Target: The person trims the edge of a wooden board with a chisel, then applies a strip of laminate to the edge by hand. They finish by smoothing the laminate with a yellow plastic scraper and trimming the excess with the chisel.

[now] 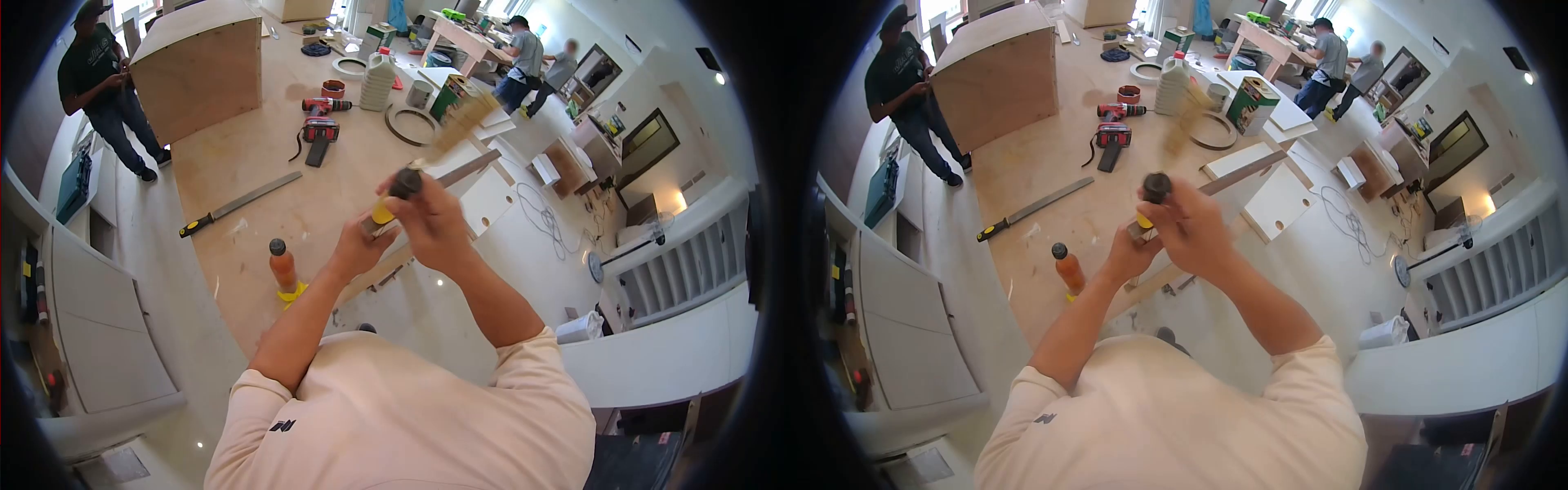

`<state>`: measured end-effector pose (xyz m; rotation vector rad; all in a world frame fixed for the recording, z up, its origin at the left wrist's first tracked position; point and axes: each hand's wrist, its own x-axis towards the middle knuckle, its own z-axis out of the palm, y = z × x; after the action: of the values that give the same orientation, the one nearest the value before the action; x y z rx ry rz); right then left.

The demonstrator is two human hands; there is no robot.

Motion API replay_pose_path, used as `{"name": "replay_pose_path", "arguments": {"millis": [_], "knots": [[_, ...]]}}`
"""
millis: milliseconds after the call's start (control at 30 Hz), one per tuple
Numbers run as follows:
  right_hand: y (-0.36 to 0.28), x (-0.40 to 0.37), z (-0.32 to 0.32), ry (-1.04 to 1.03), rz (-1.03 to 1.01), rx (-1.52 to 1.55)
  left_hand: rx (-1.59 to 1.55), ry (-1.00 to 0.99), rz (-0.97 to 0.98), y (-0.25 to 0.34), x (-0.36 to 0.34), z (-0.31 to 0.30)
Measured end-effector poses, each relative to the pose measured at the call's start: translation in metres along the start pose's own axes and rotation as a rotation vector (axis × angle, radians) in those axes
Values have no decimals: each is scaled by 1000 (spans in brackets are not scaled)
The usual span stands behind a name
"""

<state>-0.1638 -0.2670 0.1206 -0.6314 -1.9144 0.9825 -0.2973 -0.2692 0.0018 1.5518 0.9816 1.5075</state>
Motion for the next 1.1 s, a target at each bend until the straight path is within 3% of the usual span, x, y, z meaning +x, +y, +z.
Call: {"name": "replay_pose_path", "arguments": {"millis": [100,133,233,367,467,533,633,733,933,1000,1100], "knots": [[-3,10,-1,56,35,20,26,-19,-61,4,1,0],[-7,12,2,93,-37,112,34,-21,-82,3,0,0],[0,11,9,1,30,-35,73,-49,-203,-6,-3,-1],[-4,19,-7,119,-82,-65,27,-2,-180,6,-2,6],[14,19,-24,107,88,-22,94,10,-102,4,0,7],[15,23,-42,168,64,-64,223,-8,-17,6,1,7],[38,26,-72,251,75,-192,163,5,-171,9,-2,11],[52,33,-107,349,68,-189,318,10,26,1,-3,12],[96,35,-182,527,189,-347,169,52,-255,7,-4,17],[99,40,-205,587,134,-427,420,-33,-162,-26,-16,1],[120,48,-234,615,106,-467,524,-39,-214,-25,-18,4]]}}
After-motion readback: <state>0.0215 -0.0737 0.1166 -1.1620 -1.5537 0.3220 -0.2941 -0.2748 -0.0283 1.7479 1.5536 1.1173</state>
